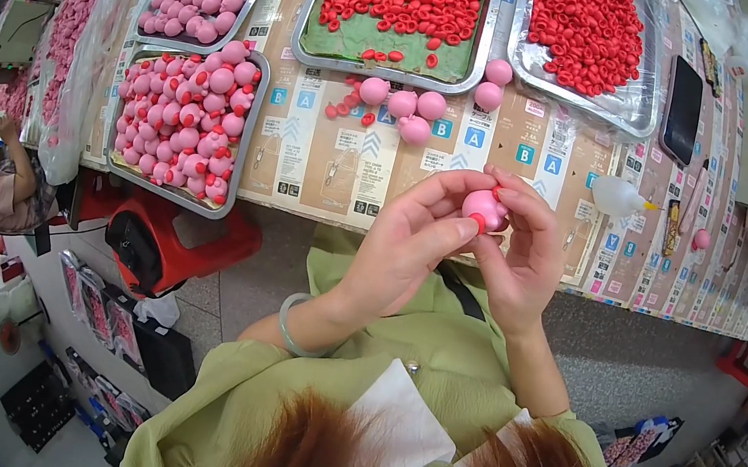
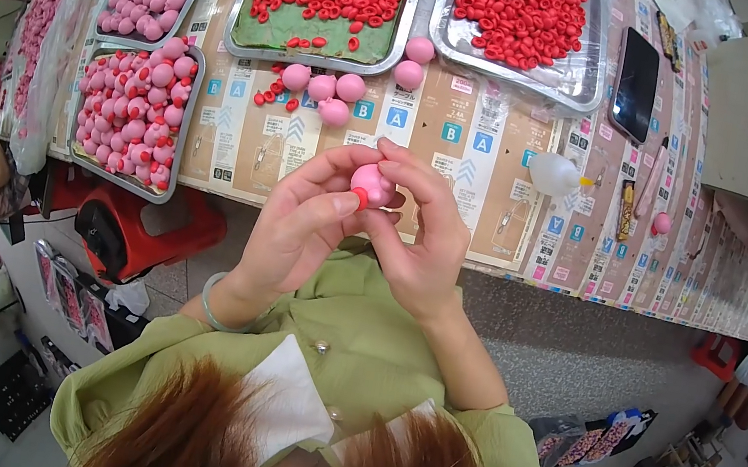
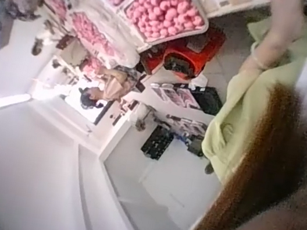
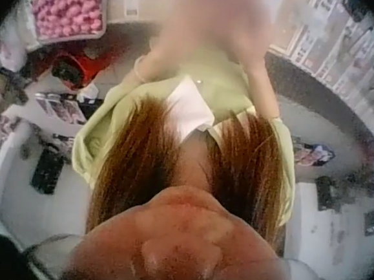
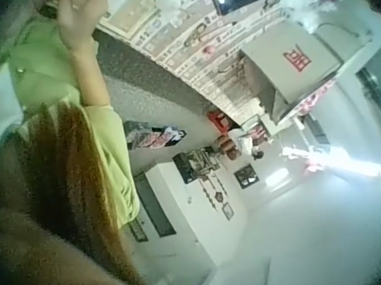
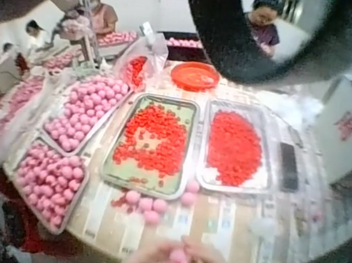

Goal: Assembling and gluing small pink toy components at a factory workbench.

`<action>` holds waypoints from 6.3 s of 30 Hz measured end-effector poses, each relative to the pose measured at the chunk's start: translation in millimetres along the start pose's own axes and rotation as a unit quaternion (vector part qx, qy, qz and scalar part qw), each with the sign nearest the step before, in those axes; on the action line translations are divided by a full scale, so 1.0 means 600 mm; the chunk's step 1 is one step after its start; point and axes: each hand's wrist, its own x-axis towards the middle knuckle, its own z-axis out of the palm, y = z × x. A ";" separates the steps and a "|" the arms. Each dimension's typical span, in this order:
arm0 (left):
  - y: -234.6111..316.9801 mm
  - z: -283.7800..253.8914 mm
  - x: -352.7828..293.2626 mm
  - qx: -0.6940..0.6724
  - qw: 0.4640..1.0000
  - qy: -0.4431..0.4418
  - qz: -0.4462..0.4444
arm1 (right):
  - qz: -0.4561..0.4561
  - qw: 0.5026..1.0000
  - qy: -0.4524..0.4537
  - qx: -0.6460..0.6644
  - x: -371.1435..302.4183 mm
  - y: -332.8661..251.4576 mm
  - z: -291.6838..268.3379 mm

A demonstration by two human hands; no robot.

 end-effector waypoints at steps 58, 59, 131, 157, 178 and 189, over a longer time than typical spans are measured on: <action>0.146 -0.229 -0.058 0.516 0.685 0.423 0.293 | -0.125 0.925 0.286 -0.217 -0.027 0.033 -0.056; 0.125 -0.224 -0.039 0.563 0.696 0.349 0.277 | -0.124 0.922 0.290 -0.223 -0.027 0.027 -0.070; 0.019 -0.074 0.027 -0.177 0.980 0.018 -0.089 | -0.011 0.992 0.116 -0.043 0.006 -0.045 -0.040; 0.022 -0.140 0.028 -0.175 0.982 0.063 -0.029 | -0.012 0.948 0.201 -0.245 0.029 0.071 -0.087; -0.010 -0.072 0.038 -0.024 0.999 0.034 -0.017 | 0.178 0.947 0.027 0.265 0.024 0.017 -0.015; 0.005 -0.043 0.021 0.192 0.978 0.042 0.074 | -0.017 0.996 -0.027 -0.078 0.016 0.017 -0.015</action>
